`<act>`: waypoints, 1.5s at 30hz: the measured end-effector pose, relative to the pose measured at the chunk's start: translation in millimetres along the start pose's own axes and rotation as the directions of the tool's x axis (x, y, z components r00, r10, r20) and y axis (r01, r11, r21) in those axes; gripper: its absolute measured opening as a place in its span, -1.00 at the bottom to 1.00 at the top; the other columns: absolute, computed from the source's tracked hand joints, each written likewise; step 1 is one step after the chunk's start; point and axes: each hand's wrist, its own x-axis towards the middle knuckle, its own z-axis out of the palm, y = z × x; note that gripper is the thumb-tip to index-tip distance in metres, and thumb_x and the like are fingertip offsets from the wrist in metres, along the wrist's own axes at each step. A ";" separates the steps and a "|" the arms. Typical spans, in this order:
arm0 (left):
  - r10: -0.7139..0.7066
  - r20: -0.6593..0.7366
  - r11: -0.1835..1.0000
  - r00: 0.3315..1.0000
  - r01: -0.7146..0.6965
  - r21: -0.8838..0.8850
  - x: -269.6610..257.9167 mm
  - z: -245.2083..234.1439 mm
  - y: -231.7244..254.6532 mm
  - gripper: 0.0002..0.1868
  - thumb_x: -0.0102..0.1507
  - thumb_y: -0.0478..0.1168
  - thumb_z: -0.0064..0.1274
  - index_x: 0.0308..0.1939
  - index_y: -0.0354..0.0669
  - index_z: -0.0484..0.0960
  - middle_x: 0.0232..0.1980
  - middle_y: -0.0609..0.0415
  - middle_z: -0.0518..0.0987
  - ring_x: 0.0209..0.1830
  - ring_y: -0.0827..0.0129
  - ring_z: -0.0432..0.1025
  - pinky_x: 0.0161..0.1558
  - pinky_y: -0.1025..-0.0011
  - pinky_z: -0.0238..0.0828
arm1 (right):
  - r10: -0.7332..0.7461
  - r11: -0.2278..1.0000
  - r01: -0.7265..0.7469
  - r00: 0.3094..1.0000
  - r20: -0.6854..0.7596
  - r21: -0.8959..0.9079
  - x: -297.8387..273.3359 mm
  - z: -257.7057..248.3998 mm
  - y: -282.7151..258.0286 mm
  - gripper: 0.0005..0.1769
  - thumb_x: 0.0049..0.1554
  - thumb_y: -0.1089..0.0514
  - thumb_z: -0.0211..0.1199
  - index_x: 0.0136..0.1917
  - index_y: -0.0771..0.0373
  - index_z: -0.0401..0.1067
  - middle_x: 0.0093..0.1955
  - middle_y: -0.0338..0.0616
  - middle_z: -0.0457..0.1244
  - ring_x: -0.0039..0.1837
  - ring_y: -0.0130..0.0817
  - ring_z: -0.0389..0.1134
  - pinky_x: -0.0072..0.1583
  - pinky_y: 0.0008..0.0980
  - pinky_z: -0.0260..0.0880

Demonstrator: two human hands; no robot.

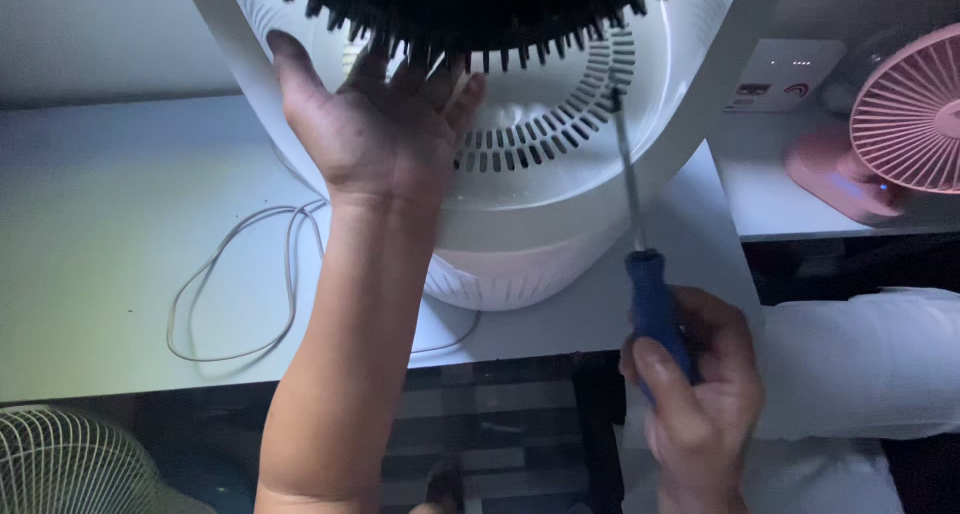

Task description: The person uses a screwdriver to remove screws from the base of a white tower fan, then lifts the fan and places it on the floor. They then pick up a blue table fan, remove the front grill, and unscrew the central nut to detach the fan blades.

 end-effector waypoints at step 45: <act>-0.005 -0.026 1.000 1.000 0.004 -0.031 -7.6 18.4 2.6 0.16 0.22 0.54 -0.31 0.62 -0.24 -0.05 0.61 -0.29 0.13 0.57 -0.20 0.09 0.46 -0.14 0.09 | 0.121 0.968 -0.134 0.990 -0.073 -0.211 28.7 48.3 -67.1 -0.63 0.11 0.38 0.24 0.19 0.42 0.33 -0.07 -0.08 0.29 -0.20 -0.48 0.29 -0.18 -0.51 0.29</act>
